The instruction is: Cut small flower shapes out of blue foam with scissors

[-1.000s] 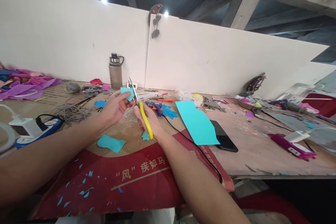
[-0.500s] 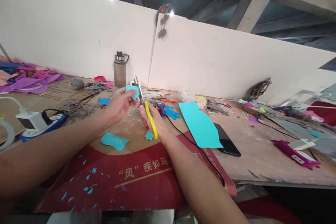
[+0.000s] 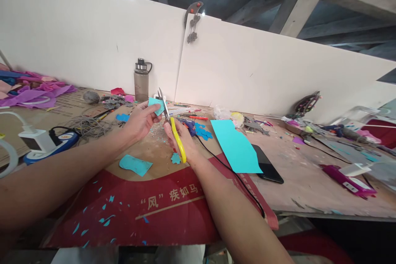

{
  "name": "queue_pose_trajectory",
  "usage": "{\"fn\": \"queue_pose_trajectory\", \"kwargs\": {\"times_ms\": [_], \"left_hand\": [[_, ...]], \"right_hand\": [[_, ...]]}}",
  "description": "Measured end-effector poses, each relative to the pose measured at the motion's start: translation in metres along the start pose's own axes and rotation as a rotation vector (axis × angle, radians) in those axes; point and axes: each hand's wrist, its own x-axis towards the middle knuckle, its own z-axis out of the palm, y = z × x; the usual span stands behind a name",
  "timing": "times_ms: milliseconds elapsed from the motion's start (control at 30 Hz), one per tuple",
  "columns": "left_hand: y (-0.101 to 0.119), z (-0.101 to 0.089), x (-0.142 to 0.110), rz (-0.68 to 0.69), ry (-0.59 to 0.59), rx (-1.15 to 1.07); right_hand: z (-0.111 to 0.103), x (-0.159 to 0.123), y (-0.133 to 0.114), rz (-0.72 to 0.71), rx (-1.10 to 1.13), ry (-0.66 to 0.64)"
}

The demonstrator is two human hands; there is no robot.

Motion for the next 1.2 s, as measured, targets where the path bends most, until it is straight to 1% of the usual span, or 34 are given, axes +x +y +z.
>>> {"fn": "queue_pose_trajectory", "kwargs": {"times_ms": [233,467,700,933,1200], "left_hand": [[0.0001,0.0006,-0.0007,-0.004,-0.003,-0.006],[0.0003,0.0007,-0.0008,-0.022,0.006,-0.012],[-0.0006,-0.0008,0.0003,-0.016,-0.010,-0.015],[0.0000,-0.0012,0.0017,-0.036,0.010,-0.016],[0.0000,-0.0021,0.0030,-0.018,0.005,-0.019]], "right_hand": [[0.0023,0.0000,-0.0018,0.030,0.014,0.038],[0.0016,-0.0002,-0.0004,0.009,0.000,0.044],[0.0015,-0.0007,0.0007,0.017,-0.014,0.051],[0.0014,-0.0008,0.0016,0.029,-0.034,0.045],[0.0026,-0.0012,0.0003,0.023,-0.024,0.042]]}}
